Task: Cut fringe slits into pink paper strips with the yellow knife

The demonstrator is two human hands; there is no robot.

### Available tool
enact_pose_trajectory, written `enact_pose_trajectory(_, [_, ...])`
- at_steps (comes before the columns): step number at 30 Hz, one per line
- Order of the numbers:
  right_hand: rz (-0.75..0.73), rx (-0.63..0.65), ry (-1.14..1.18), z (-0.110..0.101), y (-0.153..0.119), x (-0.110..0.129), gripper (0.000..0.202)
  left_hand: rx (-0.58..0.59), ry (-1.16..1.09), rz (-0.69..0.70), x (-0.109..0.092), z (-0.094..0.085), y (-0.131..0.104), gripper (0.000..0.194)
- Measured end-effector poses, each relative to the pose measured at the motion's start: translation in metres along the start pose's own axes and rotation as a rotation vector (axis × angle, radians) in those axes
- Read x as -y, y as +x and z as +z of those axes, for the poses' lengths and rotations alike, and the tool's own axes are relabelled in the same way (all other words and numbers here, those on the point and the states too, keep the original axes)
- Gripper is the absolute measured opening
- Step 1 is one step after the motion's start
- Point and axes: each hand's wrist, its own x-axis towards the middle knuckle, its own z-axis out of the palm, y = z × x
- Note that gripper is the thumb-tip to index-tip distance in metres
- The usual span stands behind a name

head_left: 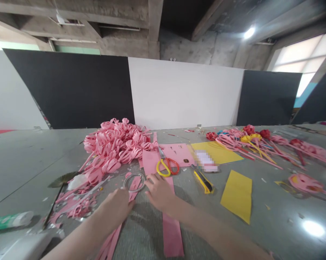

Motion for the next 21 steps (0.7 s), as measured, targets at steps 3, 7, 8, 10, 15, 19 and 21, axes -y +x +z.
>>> enact_pose_trajectory(3, [0.09, 0.101, -0.069, -0.014, -0.033, -0.009, 0.013, -0.056, 0.339, 0.1, 0.001, 0.037, -0.021, 0.015])
enact_pose_trajectory(7, [-0.026, 0.251, -0.026, -0.022, -0.073, -0.043, 0.041, -0.028, 1.037, 0.254, 0.011, 0.083, -0.045, 0.027])
enact_pose_trajectory(8, [-0.066, 0.26, -0.017, -0.024, -0.08, -0.051, 0.046, -0.027, 1.132, 0.267, 0.014, 0.089, -0.048, 0.03])
enact_pose_trajectory(10, [-0.081, 0.255, -0.002, -0.027, -0.09, -0.062, 0.042, -0.041, 1.382, 0.278, 0.019, 0.093, -0.05, 0.032])
enact_pose_trajectory(15, [0.023, 0.237, -0.064, -0.036, -0.104, -0.055, 0.025, -0.113, 1.622, 0.241, 0.025, 0.069, -0.038, 0.034])
enact_pose_trajectory(19, [0.097, 0.218, -0.069, -0.035, -0.11, -0.044, 0.023, -0.14, 1.527, 0.24, 0.018, 0.056, -0.029, 0.033])
enact_pose_trajectory(21, [0.124, 0.193, -0.017, -0.033, -0.111, -0.043, 0.018, -0.105, 1.501, 0.292, 0.013, 0.061, -0.029, 0.033])
